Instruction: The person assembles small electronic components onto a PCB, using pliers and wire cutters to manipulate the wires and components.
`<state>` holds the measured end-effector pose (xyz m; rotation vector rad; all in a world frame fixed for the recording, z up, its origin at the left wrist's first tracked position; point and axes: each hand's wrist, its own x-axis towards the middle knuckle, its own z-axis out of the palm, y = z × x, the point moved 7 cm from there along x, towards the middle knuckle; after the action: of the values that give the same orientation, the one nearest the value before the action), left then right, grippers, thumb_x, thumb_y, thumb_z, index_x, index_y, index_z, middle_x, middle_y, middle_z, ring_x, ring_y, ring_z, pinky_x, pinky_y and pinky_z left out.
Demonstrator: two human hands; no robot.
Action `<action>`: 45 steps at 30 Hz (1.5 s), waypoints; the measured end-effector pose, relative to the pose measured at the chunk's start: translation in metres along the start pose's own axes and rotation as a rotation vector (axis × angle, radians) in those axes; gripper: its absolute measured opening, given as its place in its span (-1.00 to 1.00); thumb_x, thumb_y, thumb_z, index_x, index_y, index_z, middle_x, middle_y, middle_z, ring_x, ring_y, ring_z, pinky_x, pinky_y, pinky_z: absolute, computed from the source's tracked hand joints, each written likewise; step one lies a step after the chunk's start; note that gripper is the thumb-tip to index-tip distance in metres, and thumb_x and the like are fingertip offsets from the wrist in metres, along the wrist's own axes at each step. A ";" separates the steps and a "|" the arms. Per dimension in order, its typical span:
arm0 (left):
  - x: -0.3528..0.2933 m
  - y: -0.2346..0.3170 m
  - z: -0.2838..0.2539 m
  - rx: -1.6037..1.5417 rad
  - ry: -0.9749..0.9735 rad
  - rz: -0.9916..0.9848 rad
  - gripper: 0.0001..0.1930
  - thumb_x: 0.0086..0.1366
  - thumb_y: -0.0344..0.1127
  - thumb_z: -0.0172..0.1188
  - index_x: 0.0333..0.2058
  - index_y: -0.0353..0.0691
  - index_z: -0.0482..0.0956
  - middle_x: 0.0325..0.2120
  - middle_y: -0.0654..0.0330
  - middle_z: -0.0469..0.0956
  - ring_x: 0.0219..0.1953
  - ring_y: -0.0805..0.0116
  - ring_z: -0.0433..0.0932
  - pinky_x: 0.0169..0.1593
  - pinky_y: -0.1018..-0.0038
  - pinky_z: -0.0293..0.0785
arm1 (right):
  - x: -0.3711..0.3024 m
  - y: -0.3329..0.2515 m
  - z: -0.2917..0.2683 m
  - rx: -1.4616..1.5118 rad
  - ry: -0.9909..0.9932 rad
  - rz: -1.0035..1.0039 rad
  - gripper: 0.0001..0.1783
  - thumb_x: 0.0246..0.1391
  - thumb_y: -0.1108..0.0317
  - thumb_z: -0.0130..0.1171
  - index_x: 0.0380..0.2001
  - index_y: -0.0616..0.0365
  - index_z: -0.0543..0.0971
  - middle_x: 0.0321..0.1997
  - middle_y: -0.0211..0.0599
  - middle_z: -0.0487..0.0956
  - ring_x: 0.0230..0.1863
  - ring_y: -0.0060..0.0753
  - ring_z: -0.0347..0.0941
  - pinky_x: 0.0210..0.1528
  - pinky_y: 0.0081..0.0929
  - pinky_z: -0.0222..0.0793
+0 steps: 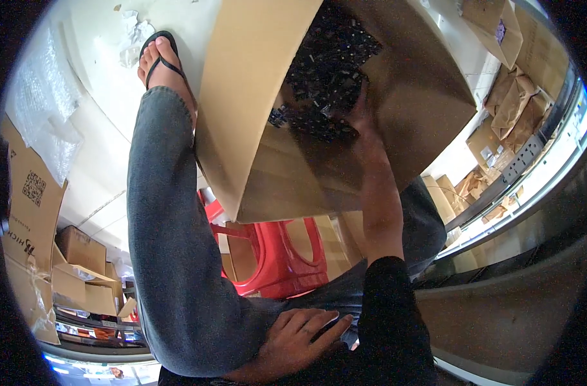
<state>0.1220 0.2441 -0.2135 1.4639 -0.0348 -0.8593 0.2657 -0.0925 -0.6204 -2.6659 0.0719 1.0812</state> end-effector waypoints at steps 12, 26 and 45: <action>0.002 0.002 0.001 -0.055 -0.010 -0.029 -0.41 0.21 -0.09 0.28 0.24 0.05 0.43 0.00 0.27 0.48 0.01 0.34 0.49 0.08 0.33 0.39 | -0.008 -0.023 -0.004 -0.816 -0.081 -0.274 0.20 -0.31 -0.42 0.36 0.27 0.20 0.29 0.44 0.07 0.07 0.44 0.25 -0.04 0.43 0.16 -0.07; 0.000 0.003 0.004 -0.095 0.007 -0.038 -0.41 0.21 -0.09 0.30 0.22 0.05 0.44 0.00 0.26 0.48 0.03 0.31 0.49 0.11 0.30 0.38 | 0.004 -0.043 0.006 -0.553 -0.554 -0.346 -0.02 -0.30 -0.19 0.43 0.19 0.10 0.41 0.17 0.06 0.46 0.16 0.22 0.38 0.31 -0.04 0.25; 0.005 -0.008 0.012 -0.130 0.036 -0.029 -0.43 0.21 -0.13 0.29 0.21 0.01 0.45 -0.03 0.22 0.49 0.00 0.29 0.50 0.10 0.29 0.38 | -0.074 -0.061 0.046 -0.617 -0.422 -0.466 0.05 -0.35 0.01 0.54 0.25 0.05 0.29 0.13 0.06 0.48 0.18 0.16 0.37 0.25 -0.10 0.29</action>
<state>0.1157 0.2325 -0.2213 1.3602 0.0691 -0.8431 0.1898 -0.0259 -0.5870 -2.6234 -1.0585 1.6479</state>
